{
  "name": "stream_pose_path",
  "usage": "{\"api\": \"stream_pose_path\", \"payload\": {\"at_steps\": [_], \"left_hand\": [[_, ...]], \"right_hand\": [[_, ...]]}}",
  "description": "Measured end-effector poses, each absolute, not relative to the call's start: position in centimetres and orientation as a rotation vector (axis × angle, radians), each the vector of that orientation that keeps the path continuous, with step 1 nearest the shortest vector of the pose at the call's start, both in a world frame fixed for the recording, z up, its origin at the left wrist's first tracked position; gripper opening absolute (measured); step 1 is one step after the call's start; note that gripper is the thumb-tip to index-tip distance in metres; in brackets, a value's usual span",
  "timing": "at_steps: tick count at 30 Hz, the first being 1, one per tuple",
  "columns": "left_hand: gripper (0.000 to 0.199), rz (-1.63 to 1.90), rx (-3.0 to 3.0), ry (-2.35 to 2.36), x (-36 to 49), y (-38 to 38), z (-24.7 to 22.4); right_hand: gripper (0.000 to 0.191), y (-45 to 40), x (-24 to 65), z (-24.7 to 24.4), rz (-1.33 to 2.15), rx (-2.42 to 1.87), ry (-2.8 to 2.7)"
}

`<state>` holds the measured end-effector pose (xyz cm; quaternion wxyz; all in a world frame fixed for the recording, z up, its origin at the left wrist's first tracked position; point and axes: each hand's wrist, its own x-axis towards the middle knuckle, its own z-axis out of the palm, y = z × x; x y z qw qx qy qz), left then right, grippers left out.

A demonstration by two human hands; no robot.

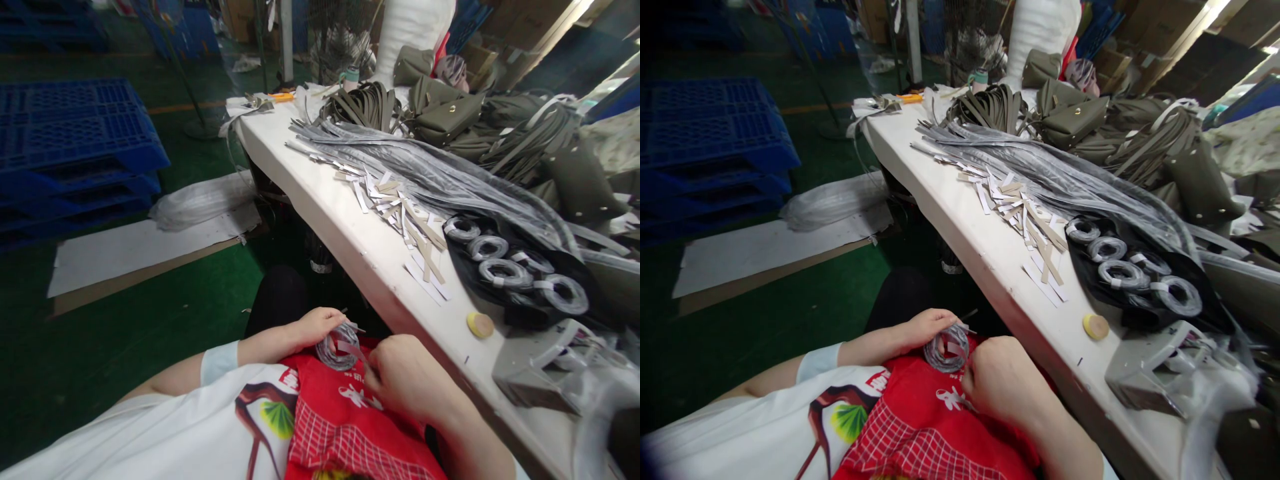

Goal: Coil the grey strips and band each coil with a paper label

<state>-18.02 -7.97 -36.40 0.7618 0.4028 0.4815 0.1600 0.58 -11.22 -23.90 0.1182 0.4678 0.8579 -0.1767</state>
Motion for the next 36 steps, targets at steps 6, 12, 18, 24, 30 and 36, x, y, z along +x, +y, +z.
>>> {"api": "stream_pose_path", "payload": {"at_steps": [6,12,18,24,30,36], "left_hand": [[0.046,0.357,0.949,1.009,-17.8,-8.1,-36.4],[0.033,0.399,1.075,1.015,-18.1,-7.5,-36.7],[0.023,0.387,1.264,0.94,-17.7,-7.3,-35.2],[0.034,0.366,1.473,0.979,-17.3,-7.5,-34.7],[0.042,0.317,1.386,0.984,-17.4,-7.1,-35.6],[0.04,0.371,1.364,0.928,-17.4,-7.1,-35.6]], "right_hand": [[0.023,-9.2,-2.2,-26.1,-0.515,1.249,2.504],[0.032,-7.9,-0.8,-27.1,-0.527,1.422,2.457],[0.037,-7.0,1.1,-28.6,-0.642,1.657,2.477],[0.017,-8.6,2.6,-28.8,-1.032,1.845,2.508],[0.032,-12.0,0.9,-27.3,-1.262,1.319,2.753],[0.016,-12.5,0.1,-29.9,-0.963,1.577,2.966]]}}
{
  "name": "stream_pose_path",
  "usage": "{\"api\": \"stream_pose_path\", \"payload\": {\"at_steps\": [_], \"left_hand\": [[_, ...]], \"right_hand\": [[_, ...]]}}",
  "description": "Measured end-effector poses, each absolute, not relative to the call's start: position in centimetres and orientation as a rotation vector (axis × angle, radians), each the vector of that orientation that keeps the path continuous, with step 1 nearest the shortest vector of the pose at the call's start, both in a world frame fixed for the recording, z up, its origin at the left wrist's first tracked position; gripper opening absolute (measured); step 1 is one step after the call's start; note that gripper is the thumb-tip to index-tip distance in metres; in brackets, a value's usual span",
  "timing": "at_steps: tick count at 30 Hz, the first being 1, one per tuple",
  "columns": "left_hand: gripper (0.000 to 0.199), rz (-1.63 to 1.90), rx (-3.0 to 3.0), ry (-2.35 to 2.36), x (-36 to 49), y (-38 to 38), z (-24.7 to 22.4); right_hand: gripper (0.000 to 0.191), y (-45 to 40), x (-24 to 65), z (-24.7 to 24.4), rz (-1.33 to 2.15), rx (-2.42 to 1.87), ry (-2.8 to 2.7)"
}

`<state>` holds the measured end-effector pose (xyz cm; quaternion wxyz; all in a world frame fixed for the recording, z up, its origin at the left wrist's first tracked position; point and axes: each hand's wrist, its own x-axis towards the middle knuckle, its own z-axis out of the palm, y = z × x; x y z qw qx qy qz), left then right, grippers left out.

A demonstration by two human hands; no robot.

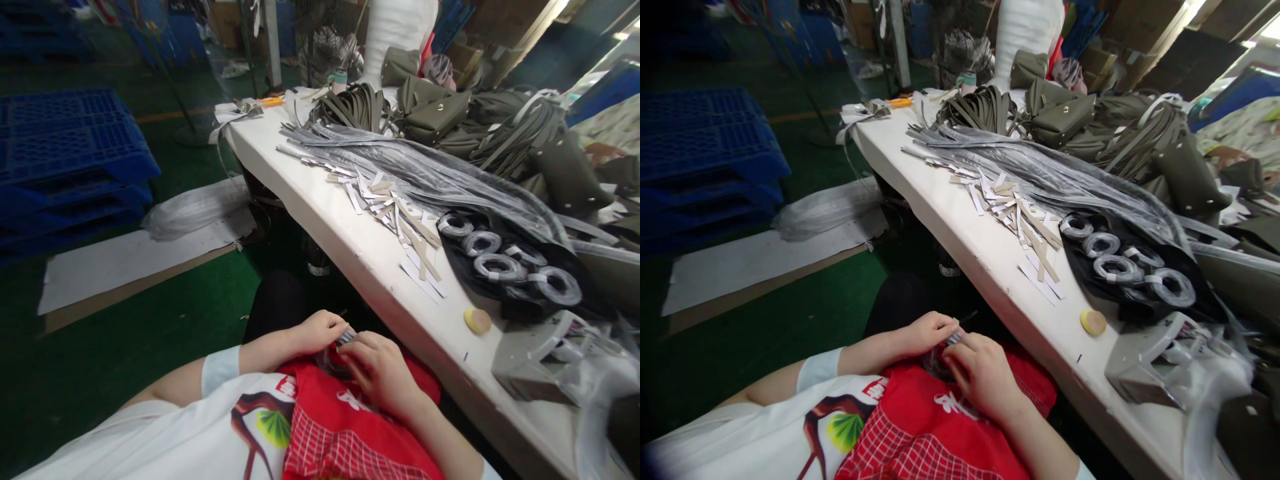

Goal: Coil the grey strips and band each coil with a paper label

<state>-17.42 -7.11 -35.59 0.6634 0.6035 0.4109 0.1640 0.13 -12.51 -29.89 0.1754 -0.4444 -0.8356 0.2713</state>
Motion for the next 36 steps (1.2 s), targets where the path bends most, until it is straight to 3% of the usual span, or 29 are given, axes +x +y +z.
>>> {"api": "stream_pose_path", "payload": {"at_steps": [3,8,15,19,28,36], "left_hand": [[0.042,0.396,1.345,0.902,-17.5,-7.4,-35.2],[0.038,0.436,1.481,0.879,-17.3,-8.0,-34.0],[0.037,0.514,1.7,0.856,-16.9,-8.6,-32.5],[0.035,0.565,1.784,0.803,-16.8,-8.9,-32.0],[0.038,0.557,1.805,1.055,-16.9,-9.0,-32.0],[0.02,0.55,1.663,1.151,-15.7,-8.9,-32.7]], "right_hand": [[0.017,-11.6,0.8,-30.8,0.758,-1.467,-2.027],[0.019,-10.1,1.3,-32.4,1.073,-1.522,-1.631],[0.056,-9.8,1.2,-35.2,1.622,-1.555,-1.225],[0.053,-10.2,0.8,-35.6,1.662,-1.491,-1.178],[0.037,-10.9,1.0,-34.2,1.36,-1.505,-1.35],[0.036,-10.7,2.8,-31.8,1.474,-1.34,-1.561]]}}
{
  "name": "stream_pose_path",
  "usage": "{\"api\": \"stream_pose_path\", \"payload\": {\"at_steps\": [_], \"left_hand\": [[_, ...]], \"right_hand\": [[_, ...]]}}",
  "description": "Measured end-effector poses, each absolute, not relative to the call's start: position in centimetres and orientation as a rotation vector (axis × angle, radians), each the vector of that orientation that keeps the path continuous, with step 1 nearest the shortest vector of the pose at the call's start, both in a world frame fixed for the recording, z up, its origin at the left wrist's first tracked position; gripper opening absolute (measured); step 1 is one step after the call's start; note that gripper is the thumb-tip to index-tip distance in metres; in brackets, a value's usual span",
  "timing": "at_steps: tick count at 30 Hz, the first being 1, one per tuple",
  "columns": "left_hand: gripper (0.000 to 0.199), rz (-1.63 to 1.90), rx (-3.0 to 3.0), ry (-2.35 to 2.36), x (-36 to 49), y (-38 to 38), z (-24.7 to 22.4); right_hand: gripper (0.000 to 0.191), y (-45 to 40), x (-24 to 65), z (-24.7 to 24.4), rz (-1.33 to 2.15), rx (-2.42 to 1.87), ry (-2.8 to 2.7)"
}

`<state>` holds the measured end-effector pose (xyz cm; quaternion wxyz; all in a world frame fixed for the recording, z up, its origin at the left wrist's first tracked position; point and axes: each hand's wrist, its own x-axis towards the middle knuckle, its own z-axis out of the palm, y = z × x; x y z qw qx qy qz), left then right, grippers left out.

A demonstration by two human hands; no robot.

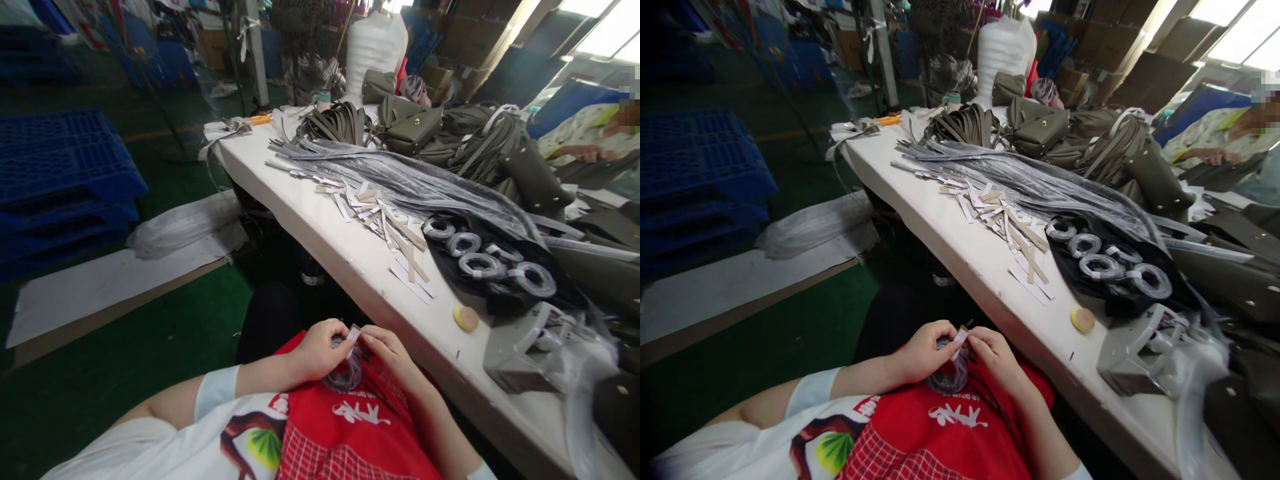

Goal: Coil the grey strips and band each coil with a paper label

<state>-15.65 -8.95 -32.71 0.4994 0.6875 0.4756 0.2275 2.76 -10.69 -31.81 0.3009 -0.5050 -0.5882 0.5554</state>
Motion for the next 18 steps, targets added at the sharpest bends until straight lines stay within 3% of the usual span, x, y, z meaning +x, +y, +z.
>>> {"api": "stream_pose_path", "payload": {"at_steps": [3,6,12,16,18], "left_hand": [[0.013,0.589,1.656,1.189,-15.5,-9.2,-32.4],[0.018,0.572,1.668,1.198,-15.5,-9.4,-32.0],[0.018,0.543,1.688,1.155,-15.5,-9.6,-31.4],[0.024,0.369,1.658,1.103,-16.0,-8.9,-31.4],[0.028,0.228,1.493,1.031,-16.3,-8.3,-31.8]], "right_hand": [[0.036,-10.6,3.0,-31.7,1.49,-1.441,-1.552],[0.037,-10.4,3.2,-32.2,1.607,-1.475,-1.468],[0.023,-9.9,3.5,-32.8,1.782,-1.411,-1.396],[0.01,-10.7,2.9,-31.9,1.456,-1.468,-1.608],[0.013,-11.4,2.6,-31.0,1.234,-1.475,-1.776]]}}
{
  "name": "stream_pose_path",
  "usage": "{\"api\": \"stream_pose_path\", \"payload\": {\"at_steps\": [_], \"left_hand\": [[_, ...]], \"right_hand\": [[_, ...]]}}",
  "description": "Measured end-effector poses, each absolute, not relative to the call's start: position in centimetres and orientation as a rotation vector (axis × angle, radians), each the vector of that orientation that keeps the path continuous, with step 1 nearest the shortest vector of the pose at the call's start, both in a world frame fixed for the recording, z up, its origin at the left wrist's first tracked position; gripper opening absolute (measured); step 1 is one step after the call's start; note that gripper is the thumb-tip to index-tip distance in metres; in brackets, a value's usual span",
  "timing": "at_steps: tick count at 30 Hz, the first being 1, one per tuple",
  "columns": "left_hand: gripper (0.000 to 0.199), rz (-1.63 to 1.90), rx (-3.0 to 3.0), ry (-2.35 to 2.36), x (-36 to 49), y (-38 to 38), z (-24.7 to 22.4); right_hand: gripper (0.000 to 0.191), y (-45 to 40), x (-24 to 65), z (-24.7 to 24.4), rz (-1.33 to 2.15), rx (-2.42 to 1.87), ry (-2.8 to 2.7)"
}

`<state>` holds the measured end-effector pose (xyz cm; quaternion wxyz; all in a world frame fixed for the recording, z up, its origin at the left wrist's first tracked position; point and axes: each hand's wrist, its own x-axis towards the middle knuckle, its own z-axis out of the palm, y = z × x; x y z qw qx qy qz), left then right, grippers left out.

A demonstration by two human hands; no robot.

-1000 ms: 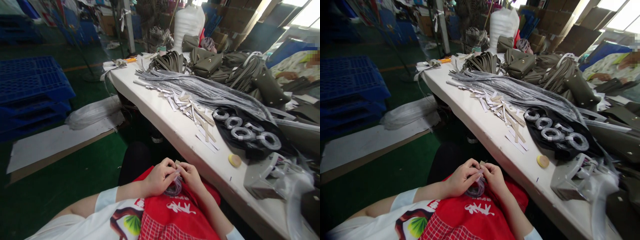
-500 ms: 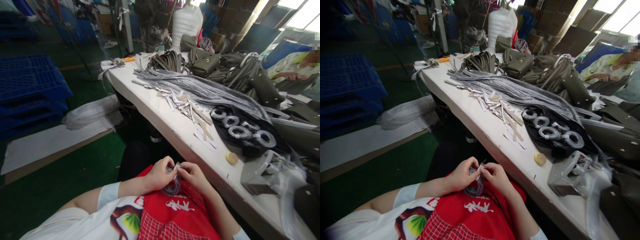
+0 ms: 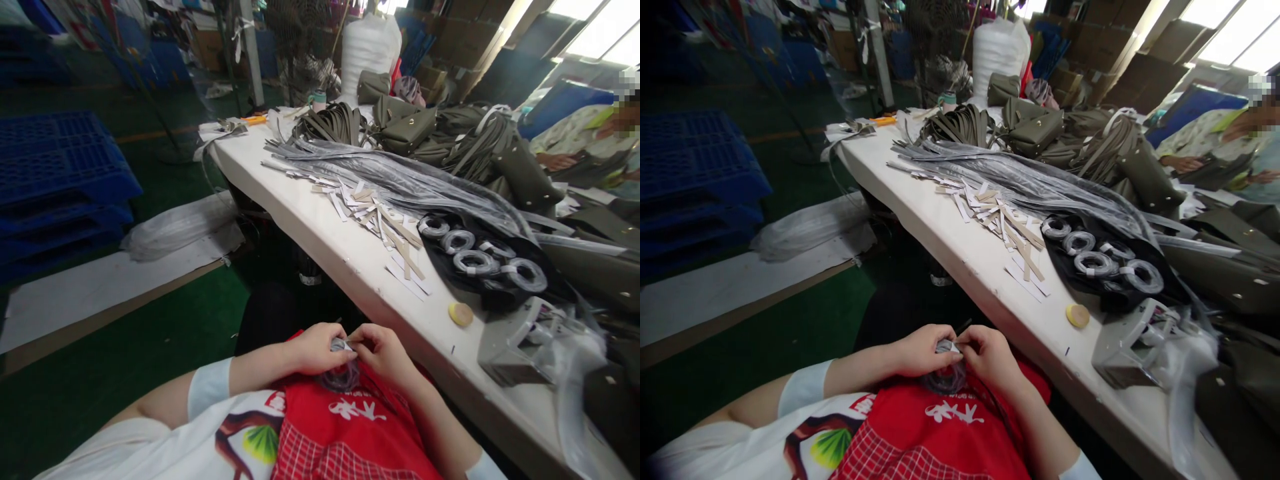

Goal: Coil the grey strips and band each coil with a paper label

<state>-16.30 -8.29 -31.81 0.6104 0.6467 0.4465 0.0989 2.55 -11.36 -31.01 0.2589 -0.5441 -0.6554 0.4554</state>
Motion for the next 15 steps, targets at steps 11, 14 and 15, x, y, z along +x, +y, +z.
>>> {"api": "stream_pose_path", "payload": {"at_steps": [11,14,15], "left_hand": [[0.035,0.43,0.665,0.73,-13.6,-5.1,-31.0],[0.038,0.434,0.691,0.755,-12.3,-5.1,-30.9],[0.041,0.415,0.709,0.766,-12.0,-5.1,-31.1]], "right_hand": [[0.058,-13.8,3.8,-28.2,0.601,-1.406,-2.108],[0.057,-13.9,4.5,-27.7,0.522,-1.431,-2.034],[0.052,-14.0,5.3,-27.6,0.496,-1.456,-1.979]]}}
